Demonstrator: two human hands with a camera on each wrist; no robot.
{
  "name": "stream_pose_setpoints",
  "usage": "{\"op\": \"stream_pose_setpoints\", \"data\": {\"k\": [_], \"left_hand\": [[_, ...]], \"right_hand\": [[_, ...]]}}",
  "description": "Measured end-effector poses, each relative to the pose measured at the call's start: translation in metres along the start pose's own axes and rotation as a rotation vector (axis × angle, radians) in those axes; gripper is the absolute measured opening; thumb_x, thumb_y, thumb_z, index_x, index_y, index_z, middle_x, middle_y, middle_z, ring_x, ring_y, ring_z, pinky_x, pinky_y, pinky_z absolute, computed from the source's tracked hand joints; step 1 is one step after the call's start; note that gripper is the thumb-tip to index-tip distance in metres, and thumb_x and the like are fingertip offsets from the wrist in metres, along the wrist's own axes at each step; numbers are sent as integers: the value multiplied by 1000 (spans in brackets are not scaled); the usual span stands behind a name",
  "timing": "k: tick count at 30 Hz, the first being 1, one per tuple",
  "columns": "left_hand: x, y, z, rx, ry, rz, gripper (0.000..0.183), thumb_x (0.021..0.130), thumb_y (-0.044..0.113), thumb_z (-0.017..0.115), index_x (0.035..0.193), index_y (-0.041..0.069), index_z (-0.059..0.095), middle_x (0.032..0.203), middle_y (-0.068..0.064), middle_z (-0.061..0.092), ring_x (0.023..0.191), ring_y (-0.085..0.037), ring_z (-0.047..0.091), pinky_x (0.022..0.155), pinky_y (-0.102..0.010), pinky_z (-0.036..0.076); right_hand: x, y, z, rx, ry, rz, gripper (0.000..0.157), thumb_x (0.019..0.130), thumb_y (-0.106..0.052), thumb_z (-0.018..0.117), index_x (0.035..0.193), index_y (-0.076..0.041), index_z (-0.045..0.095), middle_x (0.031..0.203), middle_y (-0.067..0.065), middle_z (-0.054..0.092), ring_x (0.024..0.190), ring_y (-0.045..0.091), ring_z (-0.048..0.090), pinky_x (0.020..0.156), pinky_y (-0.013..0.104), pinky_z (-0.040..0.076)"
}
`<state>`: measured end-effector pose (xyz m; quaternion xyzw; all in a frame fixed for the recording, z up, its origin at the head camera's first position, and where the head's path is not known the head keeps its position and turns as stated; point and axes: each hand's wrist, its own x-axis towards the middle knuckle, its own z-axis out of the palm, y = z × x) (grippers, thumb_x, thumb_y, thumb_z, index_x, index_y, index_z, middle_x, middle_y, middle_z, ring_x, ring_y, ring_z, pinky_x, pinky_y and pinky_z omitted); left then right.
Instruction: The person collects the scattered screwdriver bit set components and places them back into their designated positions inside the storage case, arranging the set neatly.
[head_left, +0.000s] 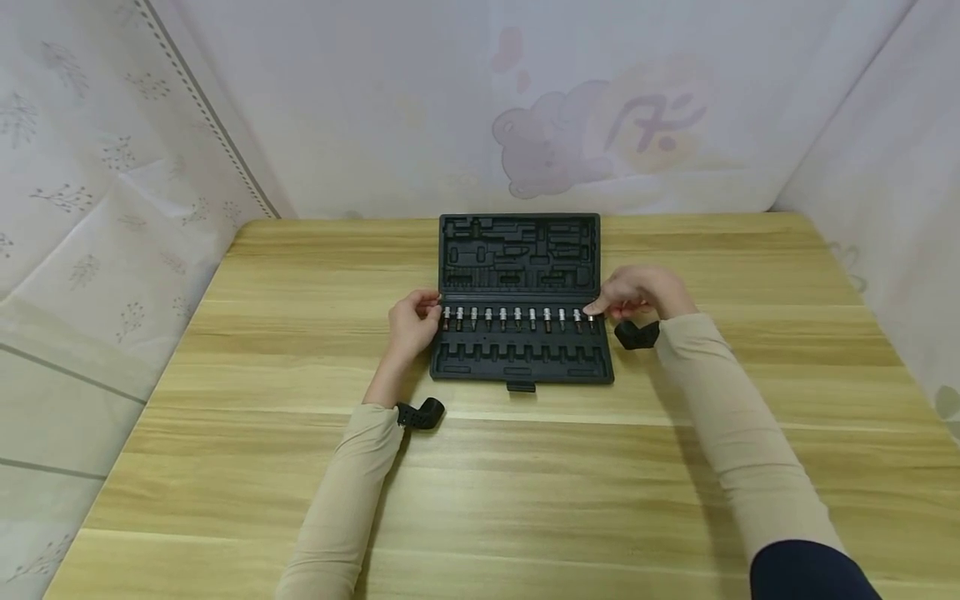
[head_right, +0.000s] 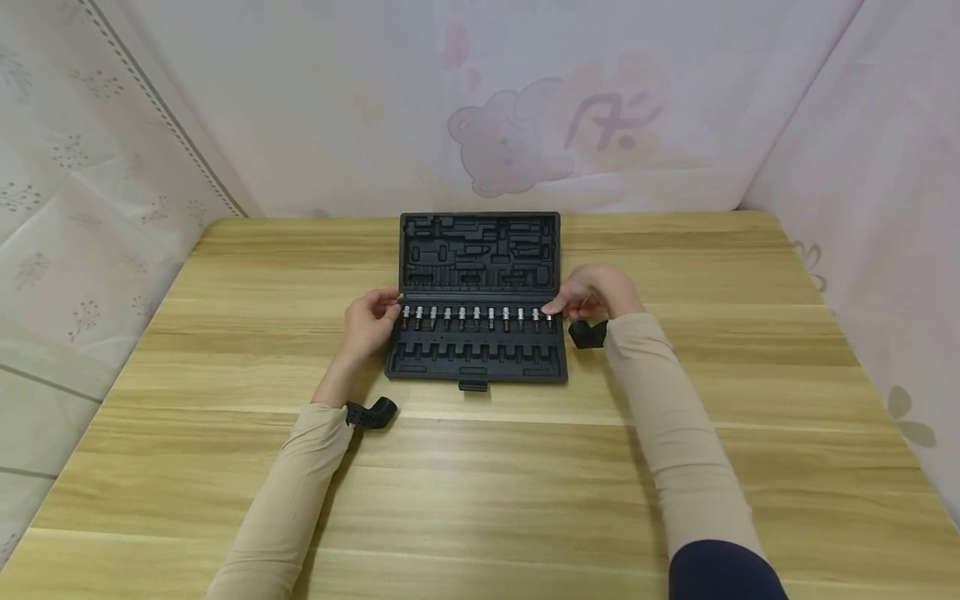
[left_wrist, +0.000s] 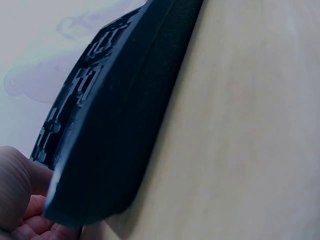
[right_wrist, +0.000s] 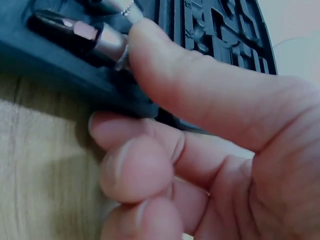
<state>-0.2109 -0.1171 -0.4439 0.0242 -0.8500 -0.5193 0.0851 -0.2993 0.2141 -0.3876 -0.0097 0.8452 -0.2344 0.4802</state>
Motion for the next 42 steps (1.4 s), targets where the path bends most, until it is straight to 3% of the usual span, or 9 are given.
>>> {"op": "stream_pose_setpoints", "data": {"k": [6, 15, 24, 31, 36, 42], "left_hand": [[0, 0, 0, 7, -4, -6, 22, 88, -3, 56, 108, -7, 64, 98, -21, 65, 89, -31, 61, 81, -38, 50], [-2, -1, 1, 9, -9, -5, 22, 88, -3, 55, 108, -7, 64, 98, -21, 65, 90, -31, 61, 81, -38, 50], [-2, 0, 0, 10, 6, 12, 22, 87, -4, 56, 107, -8, 64, 96, -22, 65, 89, -32, 61, 81, -39, 50], [0, 1, 0, 15, -3, 4, 22, 87, -4, 56, 107, -9, 64, 97, -22, 65, 89, -32, 61, 81, -39, 50], [5, 2, -3, 6, -52, -55, 23, 88, -2, 57, 109, -9, 63, 101, -22, 65, 90, -30, 61, 79, -34, 50], [15, 10, -10, -60, -107, -195, 27, 91, 7, 55, 115, -6, 61, 100, -18, 62, 78, -22, 60, 62, -24, 51]], "right_hand": [[-2, 3, 0, 55, -3, -13, 41, 88, -41, 62, 60, -14, 52, 53, -5, 46, 43, 5, 28, 44, 20, 24], [-3, 2, 1, 41, 6, -28, 41, 88, -40, 63, 59, -14, 53, 53, -4, 46, 46, 6, 28, 45, 21, 23], [-5, 2, 7, -15, 98, -45, 39, 87, -40, 64, 60, -15, 51, 54, -3, 49, 48, 7, 31, 45, 22, 22], [-8, 8, 12, -10, 178, -135, 37, 87, -37, 66, 63, -13, 52, 58, 0, 52, 49, 9, 35, 47, 23, 24], [-8, 12, 16, 10, 264, -205, 34, 84, -34, 70, 68, -7, 56, 62, 3, 55, 51, 12, 38, 50, 27, 28], [-8, 15, 14, 74, 307, -229, 33, 85, -35, 68, 78, -6, 57, 64, 3, 55, 51, 12, 38, 50, 27, 27]]}}
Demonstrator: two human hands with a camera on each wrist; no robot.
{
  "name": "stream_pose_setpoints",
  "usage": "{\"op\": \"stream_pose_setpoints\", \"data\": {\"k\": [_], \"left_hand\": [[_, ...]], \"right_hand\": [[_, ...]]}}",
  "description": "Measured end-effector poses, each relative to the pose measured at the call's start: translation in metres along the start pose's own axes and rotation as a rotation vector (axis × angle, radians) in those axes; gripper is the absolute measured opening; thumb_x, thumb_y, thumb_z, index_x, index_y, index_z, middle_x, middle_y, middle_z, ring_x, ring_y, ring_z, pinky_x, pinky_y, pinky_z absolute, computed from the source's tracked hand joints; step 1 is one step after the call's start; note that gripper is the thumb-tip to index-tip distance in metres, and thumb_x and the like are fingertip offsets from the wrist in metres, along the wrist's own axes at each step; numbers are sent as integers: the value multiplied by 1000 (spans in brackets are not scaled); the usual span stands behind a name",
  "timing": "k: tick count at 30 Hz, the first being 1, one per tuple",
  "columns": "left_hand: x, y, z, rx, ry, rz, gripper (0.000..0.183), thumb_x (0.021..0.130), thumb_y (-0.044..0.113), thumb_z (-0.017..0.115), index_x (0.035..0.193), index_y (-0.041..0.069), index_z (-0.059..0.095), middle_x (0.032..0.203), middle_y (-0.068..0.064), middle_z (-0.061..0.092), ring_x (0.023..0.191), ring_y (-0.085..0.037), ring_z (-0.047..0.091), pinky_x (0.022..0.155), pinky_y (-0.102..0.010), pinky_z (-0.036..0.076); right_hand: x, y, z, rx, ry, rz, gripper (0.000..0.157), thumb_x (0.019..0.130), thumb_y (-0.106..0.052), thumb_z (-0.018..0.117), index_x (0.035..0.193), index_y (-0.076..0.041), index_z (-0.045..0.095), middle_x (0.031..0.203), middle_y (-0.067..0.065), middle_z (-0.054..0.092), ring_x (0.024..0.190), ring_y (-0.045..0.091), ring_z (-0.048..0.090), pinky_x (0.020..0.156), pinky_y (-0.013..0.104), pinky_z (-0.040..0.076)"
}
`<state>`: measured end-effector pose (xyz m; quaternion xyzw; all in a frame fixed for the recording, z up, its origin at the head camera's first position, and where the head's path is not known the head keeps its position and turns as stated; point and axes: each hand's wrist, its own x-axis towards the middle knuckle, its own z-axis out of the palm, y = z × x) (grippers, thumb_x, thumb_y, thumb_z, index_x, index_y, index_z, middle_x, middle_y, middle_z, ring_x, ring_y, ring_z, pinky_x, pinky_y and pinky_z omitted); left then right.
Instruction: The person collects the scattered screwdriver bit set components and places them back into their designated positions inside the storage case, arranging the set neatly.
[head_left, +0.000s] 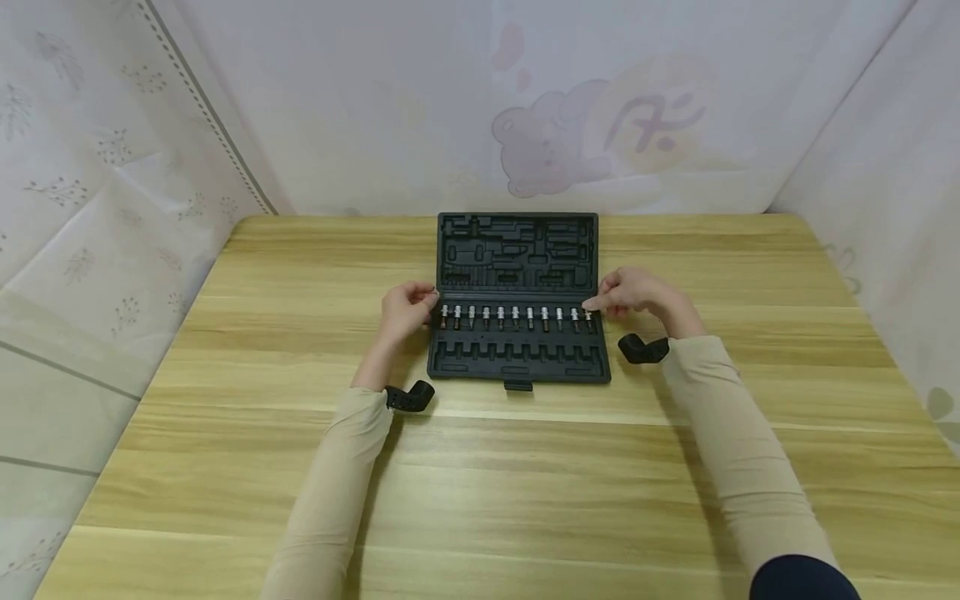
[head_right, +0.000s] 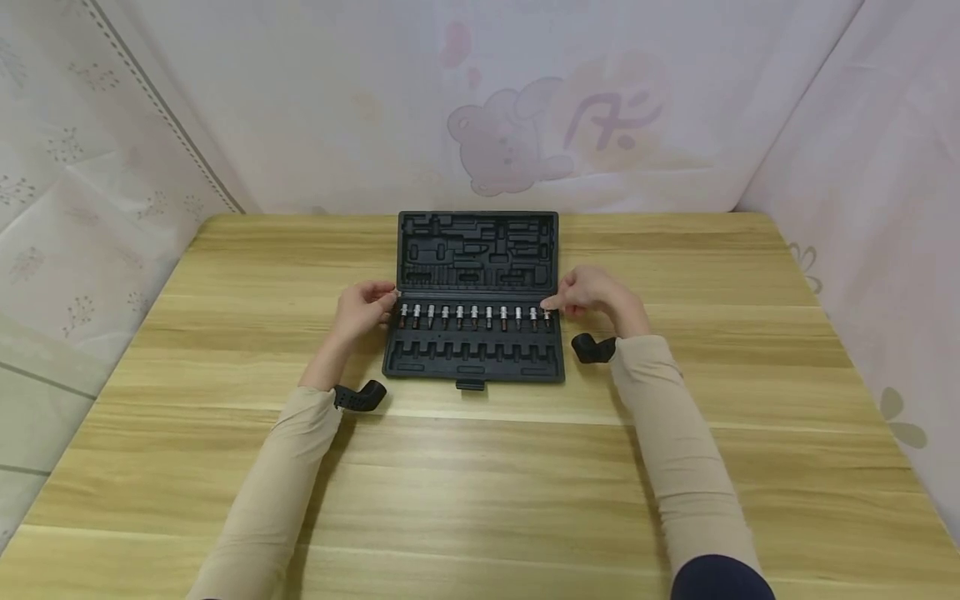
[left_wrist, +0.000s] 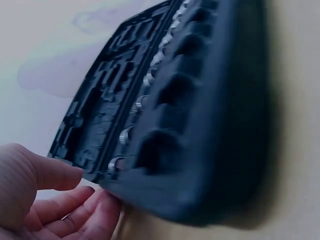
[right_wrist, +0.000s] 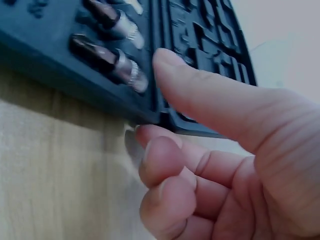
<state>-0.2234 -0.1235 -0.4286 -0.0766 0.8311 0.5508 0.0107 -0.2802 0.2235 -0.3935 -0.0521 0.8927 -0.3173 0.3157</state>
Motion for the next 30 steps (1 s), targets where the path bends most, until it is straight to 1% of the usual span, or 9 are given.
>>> {"op": "stream_pose_setpoints", "data": {"k": [3, 7, 10, 13, 17, 21, 23, 26, 30], "left_hand": [[5, 6, -3, 7, 5, 13, 29, 92, 8, 54, 116, -6, 60, 100, -18, 61, 81, -24, 61, 64, -26, 53], [15, 14, -5, 39, 36, 57, 30, 94, 10, 53, 118, -6, 60, 104, -20, 60, 93, -28, 59, 74, -31, 52], [26, 19, -4, 20, 39, 43, 33, 96, 16, 52, 122, -2, 59, 108, -18, 59, 95, -29, 58, 77, -34, 51], [36, 25, -2, -19, 29, 10, 36, 97, 20, 51, 125, 0, 57, 113, -17, 58, 95, -28, 58, 78, -33, 51], [47, 30, 0, -101, 20, -39, 38, 97, 19, 51, 128, -2, 54, 117, -19, 56, 98, -28, 57, 83, -34, 51], [53, 32, 1, -176, 3, -79, 38, 97, 16, 50, 130, -2, 52, 121, -20, 54, 104, -29, 57, 87, -36, 50], [56, 32, 1, -192, -10, -99, 39, 97, 16, 50, 132, -1, 51, 124, -18, 54, 106, -28, 56, 88, -35, 49], [58, 33, 1, -204, -24, -118, 40, 97, 15, 51, 134, 1, 50, 127, -17, 53, 109, -28, 56, 89, -35, 49], [59, 33, 2, -209, -34, -124, 39, 97, 12, 51, 134, 1, 49, 127, -17, 53, 109, -27, 56, 89, -35, 49]], "right_hand": [[0, 2, -3, 54, 61, -6, 35, 88, -39, 64, 85, -4, 58, 67, 3, 54, 54, 14, 40, 51, 28, 29], [1, 3, -5, 144, 184, -35, 44, 90, -42, 59, 99, 1, 57, 78, 6, 56, 64, 21, 49, 59, 34, 37], [3, 1, -4, 215, 284, -62, 49, 91, -41, 57, 110, 4, 54, 93, 13, 58, 72, 25, 55, 72, 39, 44], [7, -1, -4, 273, 361, -73, 52, 93, -39, 55, 122, 3, 50, 109, 17, 56, 79, 25, 57, 83, 42, 45], [12, -4, -3, 312, 399, -60, 58, 93, -42, 53, 132, 0, 47, 120, 18, 53, 89, 24, 55, 83, 41, 43], [15, -7, -3, 347, 405, -69, 59, 93, -42, 52, 136, -2, 44, 129, 20, 50, 103, 31, 53, 87, 44, 43], [16, -8, -3, 356, 406, -77, 59, 94, -41, 51, 138, -2, 43, 133, 20, 47, 108, 32, 53, 90, 46, 43], [17, -10, -3, 356, 409, -89, 55, 96, -35, 49, 139, 0, 42, 135, 22, 46, 110, 35, 52, 90, 47, 44], [18, -10, -4, 353, 412, -103, 47, 98, -21, 48, 137, 3, 42, 131, 25, 48, 110, 37, 52, 88, 47, 45]]}}
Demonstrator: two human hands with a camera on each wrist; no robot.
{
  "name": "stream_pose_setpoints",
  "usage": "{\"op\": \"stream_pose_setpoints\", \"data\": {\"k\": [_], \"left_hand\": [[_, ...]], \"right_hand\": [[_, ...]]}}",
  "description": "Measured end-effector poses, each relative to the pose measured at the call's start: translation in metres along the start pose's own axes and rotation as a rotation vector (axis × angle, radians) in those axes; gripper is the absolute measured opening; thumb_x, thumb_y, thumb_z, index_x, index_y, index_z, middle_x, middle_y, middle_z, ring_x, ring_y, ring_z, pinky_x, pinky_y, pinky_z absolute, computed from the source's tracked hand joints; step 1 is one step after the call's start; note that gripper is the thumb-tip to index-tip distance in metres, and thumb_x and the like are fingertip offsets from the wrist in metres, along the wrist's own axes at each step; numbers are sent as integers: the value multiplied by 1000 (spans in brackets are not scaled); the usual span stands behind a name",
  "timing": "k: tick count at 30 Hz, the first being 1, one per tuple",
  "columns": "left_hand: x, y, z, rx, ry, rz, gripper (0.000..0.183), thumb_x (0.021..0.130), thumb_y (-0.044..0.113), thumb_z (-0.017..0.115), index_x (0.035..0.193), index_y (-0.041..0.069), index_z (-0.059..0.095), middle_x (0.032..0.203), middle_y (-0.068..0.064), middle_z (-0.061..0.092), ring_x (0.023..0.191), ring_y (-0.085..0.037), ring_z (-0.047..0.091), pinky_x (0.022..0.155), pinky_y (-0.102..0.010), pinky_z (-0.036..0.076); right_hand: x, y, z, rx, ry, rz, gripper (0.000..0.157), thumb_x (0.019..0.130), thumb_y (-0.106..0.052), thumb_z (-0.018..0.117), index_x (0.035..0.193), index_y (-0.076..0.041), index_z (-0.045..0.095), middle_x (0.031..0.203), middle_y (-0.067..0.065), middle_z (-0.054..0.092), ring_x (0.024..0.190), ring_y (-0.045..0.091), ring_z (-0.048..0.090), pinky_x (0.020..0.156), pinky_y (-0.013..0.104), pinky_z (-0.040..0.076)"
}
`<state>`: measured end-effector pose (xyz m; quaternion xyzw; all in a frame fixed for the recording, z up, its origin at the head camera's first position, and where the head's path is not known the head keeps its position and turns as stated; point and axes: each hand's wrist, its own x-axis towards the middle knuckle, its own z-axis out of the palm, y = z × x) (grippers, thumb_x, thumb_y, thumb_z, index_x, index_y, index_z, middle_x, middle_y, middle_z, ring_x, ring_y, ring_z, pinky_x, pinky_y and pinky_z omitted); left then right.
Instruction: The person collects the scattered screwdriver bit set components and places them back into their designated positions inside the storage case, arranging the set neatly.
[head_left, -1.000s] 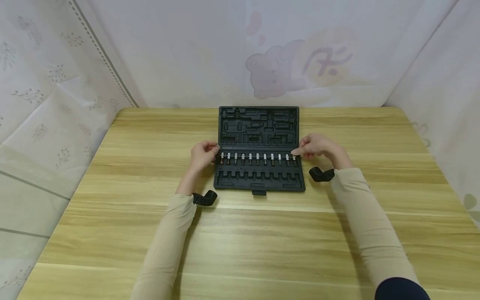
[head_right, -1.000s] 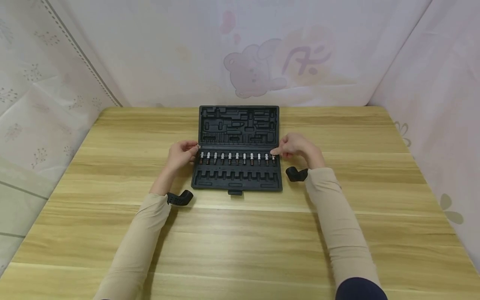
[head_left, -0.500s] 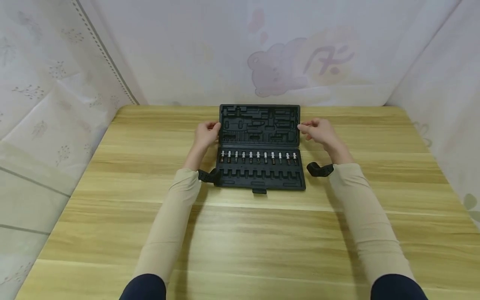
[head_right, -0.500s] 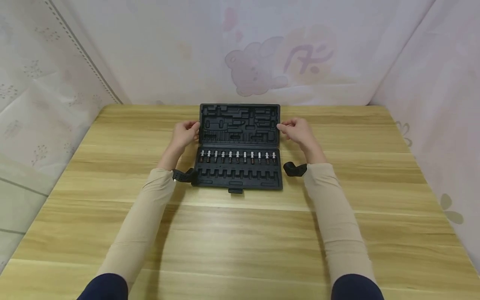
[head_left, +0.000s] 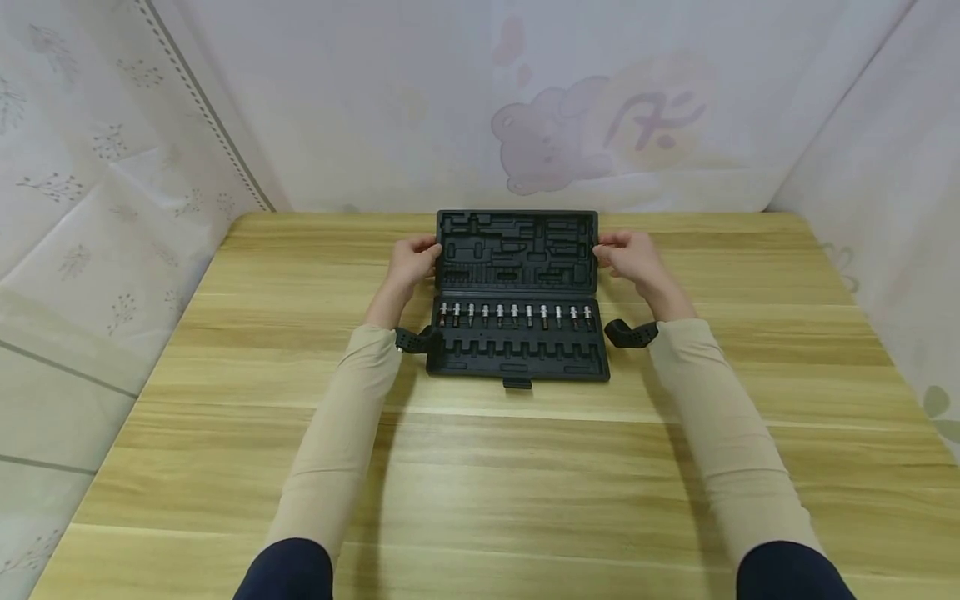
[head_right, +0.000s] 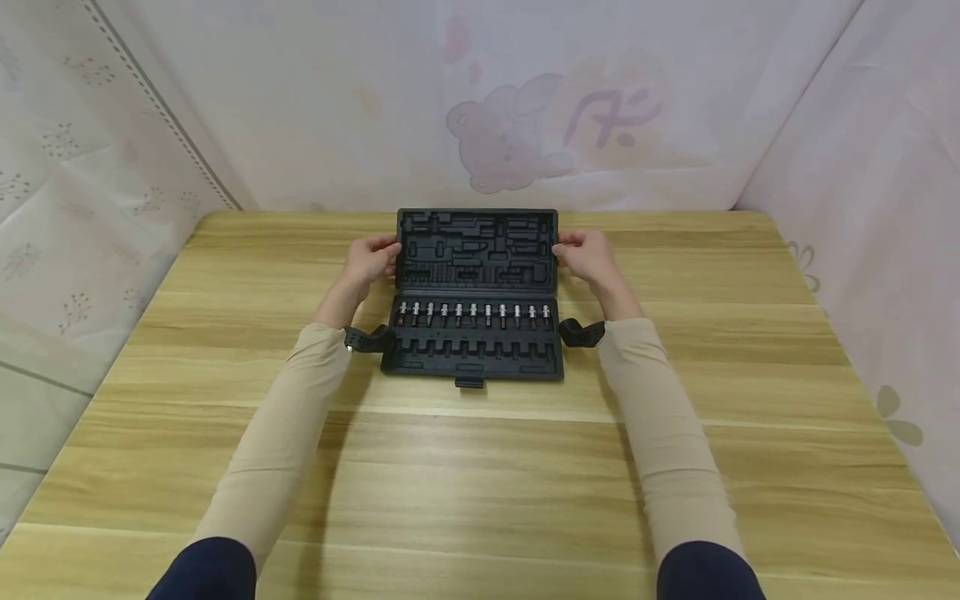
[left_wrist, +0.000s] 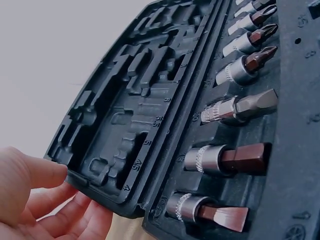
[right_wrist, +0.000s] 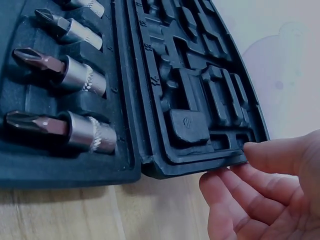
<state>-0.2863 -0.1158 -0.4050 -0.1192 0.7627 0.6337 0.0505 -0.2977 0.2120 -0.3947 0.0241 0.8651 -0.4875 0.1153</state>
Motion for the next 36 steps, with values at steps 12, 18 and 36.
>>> {"op": "stream_pose_setpoints", "data": {"k": [12, 18, 36], "left_hand": [[-5, -2, -4, -21, 2, 68, 37, 95, 8, 53, 131, 1, 53, 122, -17, 54, 101, -27, 57, 87, -38, 50], [-8, -7, -9, -4, -12, 178, 35, 94, 7, 55, 128, 1, 55, 119, -17, 56, 104, -27, 56, 85, -38, 51], [-20, -1, -24, 110, -117, 411, 43, 89, -5, 56, 131, -5, 48, 121, -23, 53, 105, -34, 53, 84, -37, 49]], "right_hand": [[-4, 7, -4, 18, 41, -73, 45, 93, -14, 57, 134, 2, 47, 127, 23, 53, 96, 17, 59, 85, 45, 48], [-8, 8, -10, 26, -6, -110, 48, 92, -11, 59, 135, 2, 44, 130, 24, 51, 100, 17, 59, 90, 46, 46], [-20, 9, -10, -44, 97, -307, 40, 85, -3, 66, 122, 2, 53, 114, 19, 58, 90, 6, 57, 72, 15, 47]]}}
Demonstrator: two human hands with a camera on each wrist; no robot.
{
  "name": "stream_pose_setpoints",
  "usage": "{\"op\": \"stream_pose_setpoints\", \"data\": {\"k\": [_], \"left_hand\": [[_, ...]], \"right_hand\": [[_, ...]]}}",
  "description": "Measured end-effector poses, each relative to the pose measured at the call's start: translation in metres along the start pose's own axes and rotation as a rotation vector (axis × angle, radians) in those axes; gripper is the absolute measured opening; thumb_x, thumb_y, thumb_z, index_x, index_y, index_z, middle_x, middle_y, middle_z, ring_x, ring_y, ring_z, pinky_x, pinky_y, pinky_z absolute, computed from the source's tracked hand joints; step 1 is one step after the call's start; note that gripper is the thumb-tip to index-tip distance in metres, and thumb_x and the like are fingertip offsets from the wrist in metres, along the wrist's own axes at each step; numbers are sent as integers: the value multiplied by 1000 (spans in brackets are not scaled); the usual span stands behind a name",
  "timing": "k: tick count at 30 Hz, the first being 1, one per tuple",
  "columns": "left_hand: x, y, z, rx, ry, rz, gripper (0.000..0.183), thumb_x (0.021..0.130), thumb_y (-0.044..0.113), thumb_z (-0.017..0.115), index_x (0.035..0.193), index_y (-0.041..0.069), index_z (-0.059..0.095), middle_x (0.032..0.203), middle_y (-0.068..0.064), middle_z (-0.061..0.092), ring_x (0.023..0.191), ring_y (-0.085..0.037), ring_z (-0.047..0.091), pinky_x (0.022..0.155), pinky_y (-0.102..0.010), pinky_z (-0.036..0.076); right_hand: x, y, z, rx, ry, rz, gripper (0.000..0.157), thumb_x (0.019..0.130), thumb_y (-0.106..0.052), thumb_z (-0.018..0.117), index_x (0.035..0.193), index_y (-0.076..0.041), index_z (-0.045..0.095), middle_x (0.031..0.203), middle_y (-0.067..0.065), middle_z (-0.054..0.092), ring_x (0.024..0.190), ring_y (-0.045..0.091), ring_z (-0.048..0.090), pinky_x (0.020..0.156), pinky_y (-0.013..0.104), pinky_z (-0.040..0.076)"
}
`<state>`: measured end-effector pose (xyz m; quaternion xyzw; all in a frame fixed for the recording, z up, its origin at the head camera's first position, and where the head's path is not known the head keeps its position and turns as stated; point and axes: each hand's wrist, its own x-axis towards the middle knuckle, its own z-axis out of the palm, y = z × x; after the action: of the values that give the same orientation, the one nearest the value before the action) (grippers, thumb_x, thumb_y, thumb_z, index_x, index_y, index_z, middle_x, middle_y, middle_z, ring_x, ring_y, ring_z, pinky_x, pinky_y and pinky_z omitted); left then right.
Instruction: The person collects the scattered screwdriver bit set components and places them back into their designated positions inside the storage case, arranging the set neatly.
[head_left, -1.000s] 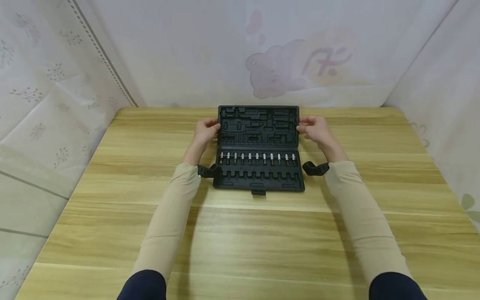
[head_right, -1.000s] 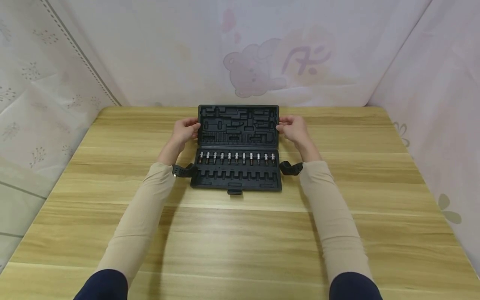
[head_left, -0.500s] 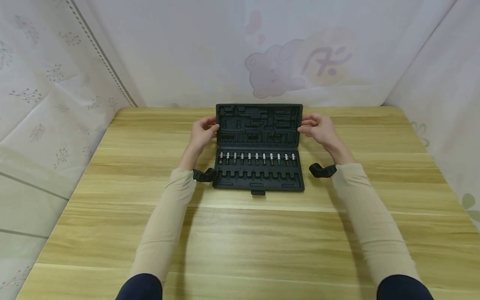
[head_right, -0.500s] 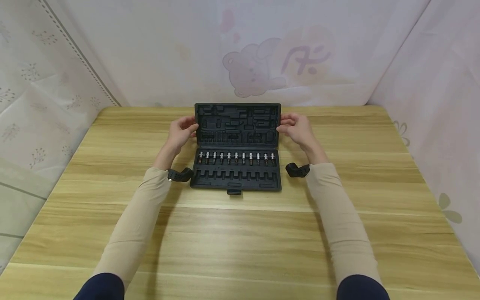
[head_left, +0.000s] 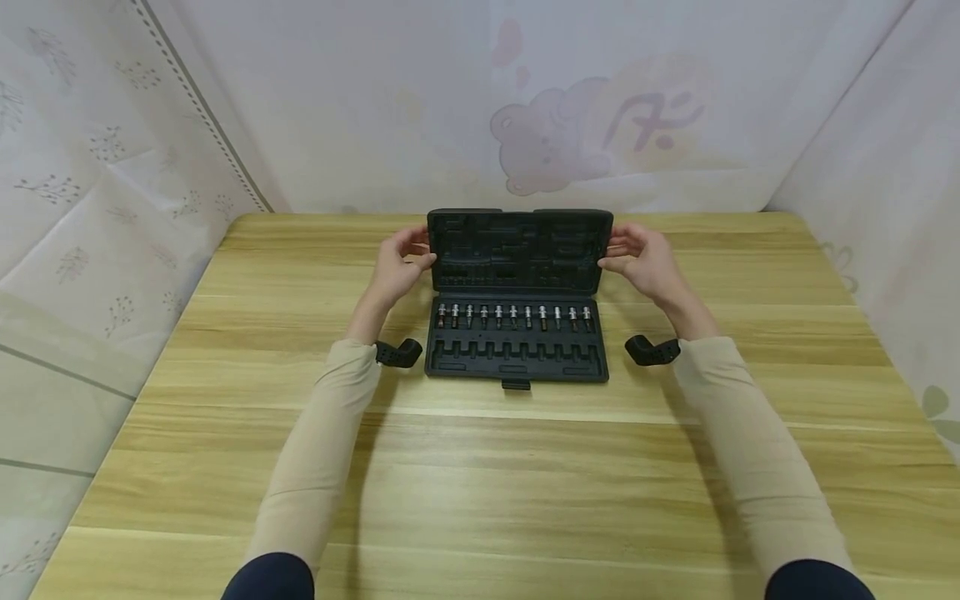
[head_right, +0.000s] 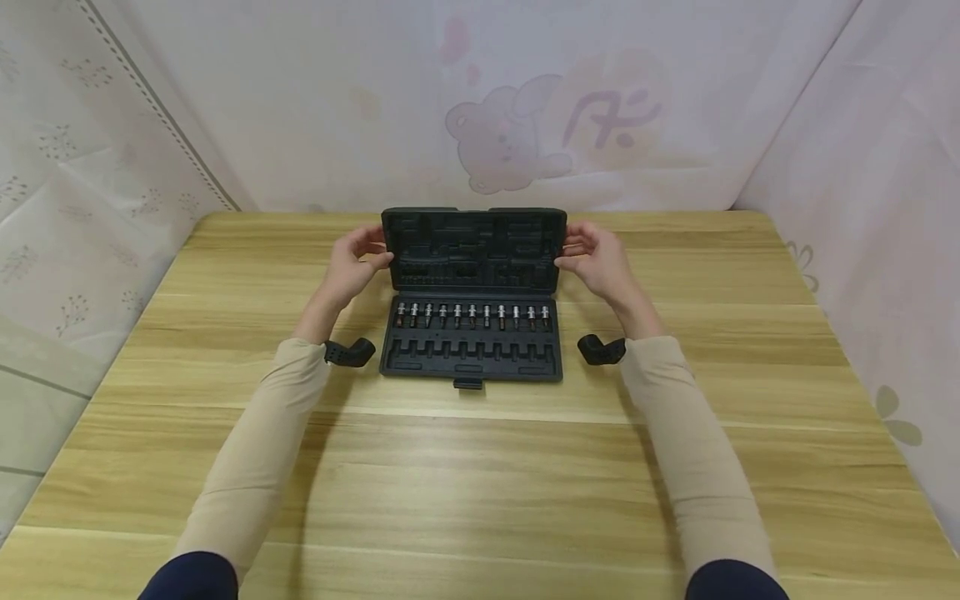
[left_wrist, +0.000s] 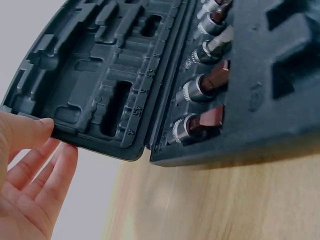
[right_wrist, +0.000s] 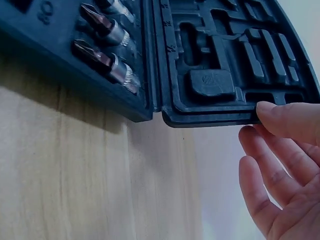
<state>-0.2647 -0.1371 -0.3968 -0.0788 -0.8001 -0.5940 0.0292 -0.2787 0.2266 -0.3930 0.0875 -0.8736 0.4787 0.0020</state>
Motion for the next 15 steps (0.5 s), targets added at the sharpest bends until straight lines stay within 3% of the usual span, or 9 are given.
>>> {"op": "stream_pose_setpoints", "data": {"k": [6, 15], "left_hand": [[-20, 26, -5, 47, -23, 91, 44, 87, -11, 56, 130, -11, 46, 119, -30, 51, 104, -42, 53, 87, -47, 46], [-36, 31, -11, 91, -61, 247, 37, 84, -13, 58, 120, -11, 50, 108, -30, 56, 97, -42, 57, 81, -51, 50]], "right_hand": [[-10, -4, 1, -6, 30, -103, 35, 82, 1, 68, 114, 1, 55, 103, 11, 64, 83, -3, 56, 69, 15, 47], [-31, -6, 0, -80, 72, -303, 35, 81, 7, 68, 113, 3, 56, 101, 22, 64, 80, -11, 54, 65, 10, 45]]}}
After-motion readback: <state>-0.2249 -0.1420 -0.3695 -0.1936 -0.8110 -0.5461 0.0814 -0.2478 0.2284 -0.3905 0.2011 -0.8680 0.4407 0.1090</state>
